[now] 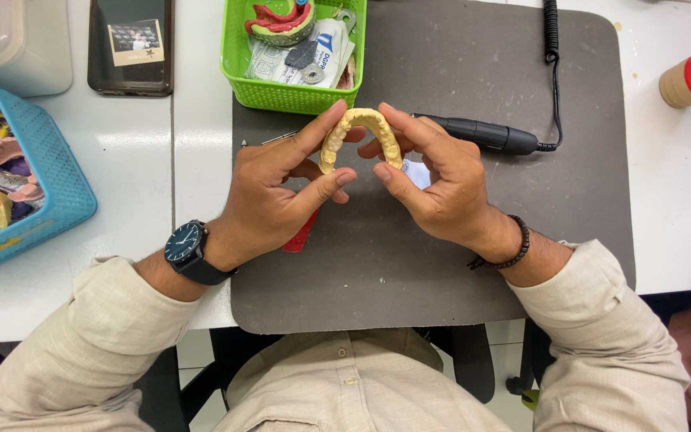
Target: The person uses a handheld rotary grinder to trim and smooth the edge of a yellow dental arch form, then presses and fits it against a white dental model, repeatedly checking the fit and wiping the piece with a tissue.
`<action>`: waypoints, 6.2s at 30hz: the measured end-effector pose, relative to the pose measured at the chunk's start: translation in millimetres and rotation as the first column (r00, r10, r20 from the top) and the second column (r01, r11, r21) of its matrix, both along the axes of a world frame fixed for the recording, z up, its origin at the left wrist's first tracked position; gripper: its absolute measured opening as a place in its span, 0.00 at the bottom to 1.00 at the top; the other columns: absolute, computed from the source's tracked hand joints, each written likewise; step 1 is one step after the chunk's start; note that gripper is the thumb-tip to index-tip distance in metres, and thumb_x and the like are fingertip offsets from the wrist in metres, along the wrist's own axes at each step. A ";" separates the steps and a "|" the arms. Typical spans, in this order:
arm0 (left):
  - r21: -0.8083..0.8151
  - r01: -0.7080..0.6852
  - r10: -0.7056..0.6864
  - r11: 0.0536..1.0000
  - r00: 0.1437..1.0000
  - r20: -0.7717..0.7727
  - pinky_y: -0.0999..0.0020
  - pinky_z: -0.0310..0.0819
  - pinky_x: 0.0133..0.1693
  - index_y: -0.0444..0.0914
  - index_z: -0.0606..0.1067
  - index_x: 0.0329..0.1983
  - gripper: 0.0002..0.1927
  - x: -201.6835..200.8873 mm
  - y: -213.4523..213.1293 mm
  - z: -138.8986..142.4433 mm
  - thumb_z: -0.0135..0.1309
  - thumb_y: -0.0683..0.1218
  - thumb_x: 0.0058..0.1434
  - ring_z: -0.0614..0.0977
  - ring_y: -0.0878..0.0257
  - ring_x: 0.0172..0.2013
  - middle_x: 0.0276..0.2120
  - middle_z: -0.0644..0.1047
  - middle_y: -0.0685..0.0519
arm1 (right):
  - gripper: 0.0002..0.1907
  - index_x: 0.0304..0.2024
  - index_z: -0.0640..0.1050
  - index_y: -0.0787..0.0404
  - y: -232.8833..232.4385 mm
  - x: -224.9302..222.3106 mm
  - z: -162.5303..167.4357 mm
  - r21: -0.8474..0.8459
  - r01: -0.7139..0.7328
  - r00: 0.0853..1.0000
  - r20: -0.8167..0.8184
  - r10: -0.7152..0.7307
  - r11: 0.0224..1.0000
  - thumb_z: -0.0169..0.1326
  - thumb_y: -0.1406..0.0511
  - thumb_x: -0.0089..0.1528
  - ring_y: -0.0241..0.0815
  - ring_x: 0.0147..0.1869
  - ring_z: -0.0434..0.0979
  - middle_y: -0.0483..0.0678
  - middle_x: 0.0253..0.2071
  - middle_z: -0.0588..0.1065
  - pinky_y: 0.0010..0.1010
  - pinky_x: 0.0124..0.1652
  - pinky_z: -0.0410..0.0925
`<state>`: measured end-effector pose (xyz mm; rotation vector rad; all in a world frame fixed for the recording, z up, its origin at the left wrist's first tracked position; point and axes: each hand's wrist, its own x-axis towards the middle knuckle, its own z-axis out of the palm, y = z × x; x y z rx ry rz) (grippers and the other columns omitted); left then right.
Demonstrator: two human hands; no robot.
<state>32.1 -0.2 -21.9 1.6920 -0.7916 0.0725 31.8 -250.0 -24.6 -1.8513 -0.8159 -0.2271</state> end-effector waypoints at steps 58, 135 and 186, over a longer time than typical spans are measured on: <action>-0.124 0.021 -0.038 0.992 0.990 -0.137 0.68 0.86 0.46 0.39 0.55 0.62 0.25 -2.0 -2.3 -6.0 0.58 0.37 0.73 0.87 0.57 0.52 0.61 0.78 0.36 | 0.27 0.71 0.66 0.66 -0.5 0.6 3.4 -0.038 0.011 0.999 0.030 -0.010 0.999 0.58 0.71 0.71 0.45 0.55 0.85 0.56 0.55 0.79 0.29 0.53 0.80; -0.012 -0.022 0.022 1.000 1.000 0.011 0.72 0.86 0.42 0.40 0.60 0.71 0.28 -1.8 -1.7 -0.2 0.59 0.39 0.73 0.89 0.60 0.47 0.58 0.80 0.42 | 0.29 0.71 0.66 0.66 -1.5 2.6 5.8 -0.076 0.025 0.998 0.064 -0.020 0.997 0.60 0.70 0.70 0.44 0.54 0.85 0.55 0.54 0.79 0.29 0.53 0.80; 0.084 -0.121 0.110 0.989 0.986 0.127 0.74 0.86 0.42 0.40 0.60 0.76 0.35 -6.5 -1.8 -0.2 0.62 0.42 0.71 0.88 0.67 0.40 0.58 0.81 0.47 | 0.27 0.70 0.68 0.66 -2.7 0.3 7.3 -0.064 0.028 0.998 0.065 -0.023 0.998 0.59 0.71 0.70 0.44 0.55 0.86 0.55 0.54 0.79 0.27 0.52 0.78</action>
